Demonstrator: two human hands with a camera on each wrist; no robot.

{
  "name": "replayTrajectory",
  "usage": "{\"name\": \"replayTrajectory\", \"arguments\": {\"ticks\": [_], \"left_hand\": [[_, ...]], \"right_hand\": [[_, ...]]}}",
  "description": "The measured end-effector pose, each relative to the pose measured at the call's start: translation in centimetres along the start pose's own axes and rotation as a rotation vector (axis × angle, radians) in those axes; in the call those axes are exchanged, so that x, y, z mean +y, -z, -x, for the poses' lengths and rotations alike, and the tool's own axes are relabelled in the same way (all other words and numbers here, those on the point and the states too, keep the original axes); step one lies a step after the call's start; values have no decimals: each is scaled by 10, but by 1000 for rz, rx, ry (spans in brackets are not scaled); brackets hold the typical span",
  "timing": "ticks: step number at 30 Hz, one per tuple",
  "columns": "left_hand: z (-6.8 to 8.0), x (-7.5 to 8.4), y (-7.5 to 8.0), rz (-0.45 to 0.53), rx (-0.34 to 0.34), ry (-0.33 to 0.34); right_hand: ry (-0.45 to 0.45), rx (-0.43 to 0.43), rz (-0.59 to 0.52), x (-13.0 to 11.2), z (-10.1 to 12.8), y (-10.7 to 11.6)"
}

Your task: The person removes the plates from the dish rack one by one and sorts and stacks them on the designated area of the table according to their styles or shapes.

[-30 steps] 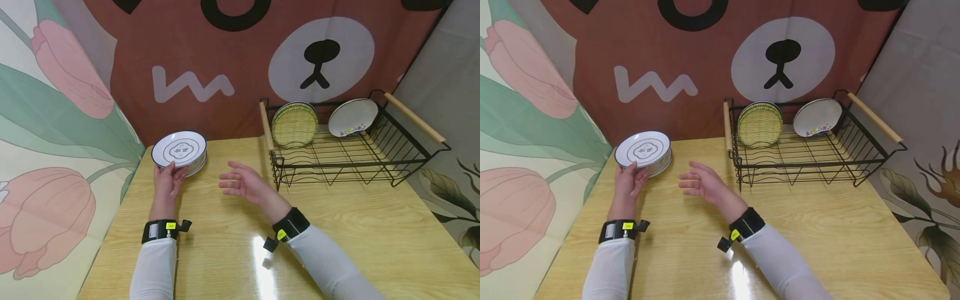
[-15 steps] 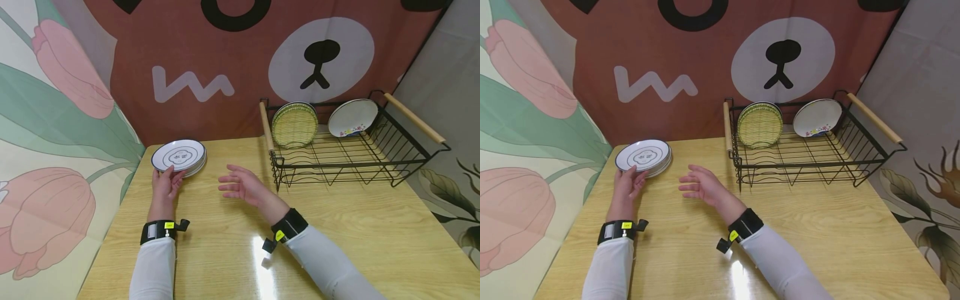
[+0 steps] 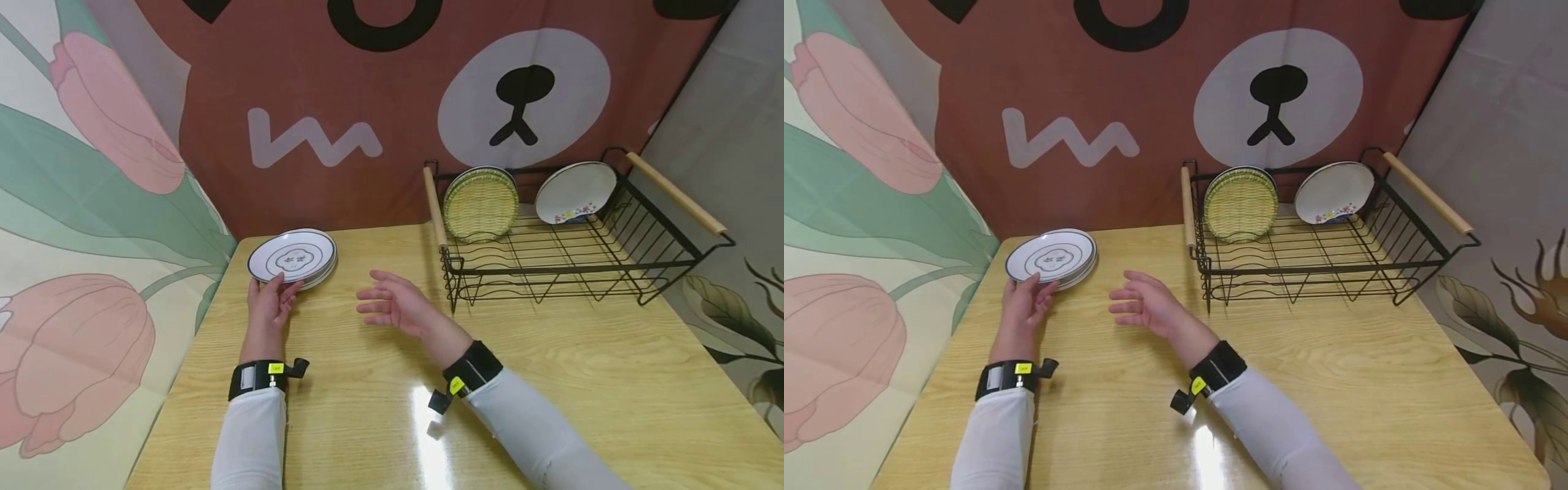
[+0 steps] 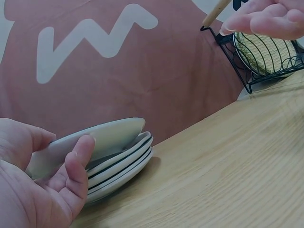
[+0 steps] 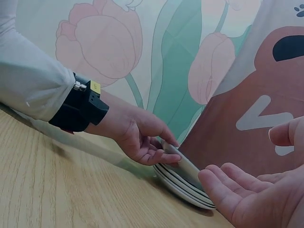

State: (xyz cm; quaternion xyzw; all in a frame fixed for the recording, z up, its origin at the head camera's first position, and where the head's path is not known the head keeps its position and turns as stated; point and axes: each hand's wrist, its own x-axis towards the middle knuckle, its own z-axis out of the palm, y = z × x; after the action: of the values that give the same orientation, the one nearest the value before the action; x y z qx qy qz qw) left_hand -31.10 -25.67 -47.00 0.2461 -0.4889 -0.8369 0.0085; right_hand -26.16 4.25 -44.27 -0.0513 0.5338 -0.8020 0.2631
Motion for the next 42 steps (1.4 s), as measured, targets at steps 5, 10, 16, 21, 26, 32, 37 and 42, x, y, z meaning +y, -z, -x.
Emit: {"name": "replayTrajectory", "arguments": {"ticks": [5, 10, 16, 21, 26, 32, 37, 42], "left_hand": [[-3, -1, 1, -30, 7, 4], [-6, -3, 1, -102, 21, -15], [-1, -1, -1, -160, -6, -29], [2, 3, -3, -196, -7, -15], [-9, -3, 1, -202, 19, -13], [-18, -8, 7, -226, 52, -14], [-17, -7, 6, -231, 68, -17], [-18, -6, 6, -220, 84, -8]], "right_hand": [[-11, 3, 10, 2, -1, 0], [-27, 6, 15, 4, -1, 1], [-24, 14, 25, 7, -3, 2], [-24, 20, 26, 10, -4, 2], [-34, 19, 29, 10, -3, 2], [-35, 6, 34, 13, -4, 2], [-32, 10, 39, 14, -4, 3], [-36, 10, 40, 14, -5, 3]]}}
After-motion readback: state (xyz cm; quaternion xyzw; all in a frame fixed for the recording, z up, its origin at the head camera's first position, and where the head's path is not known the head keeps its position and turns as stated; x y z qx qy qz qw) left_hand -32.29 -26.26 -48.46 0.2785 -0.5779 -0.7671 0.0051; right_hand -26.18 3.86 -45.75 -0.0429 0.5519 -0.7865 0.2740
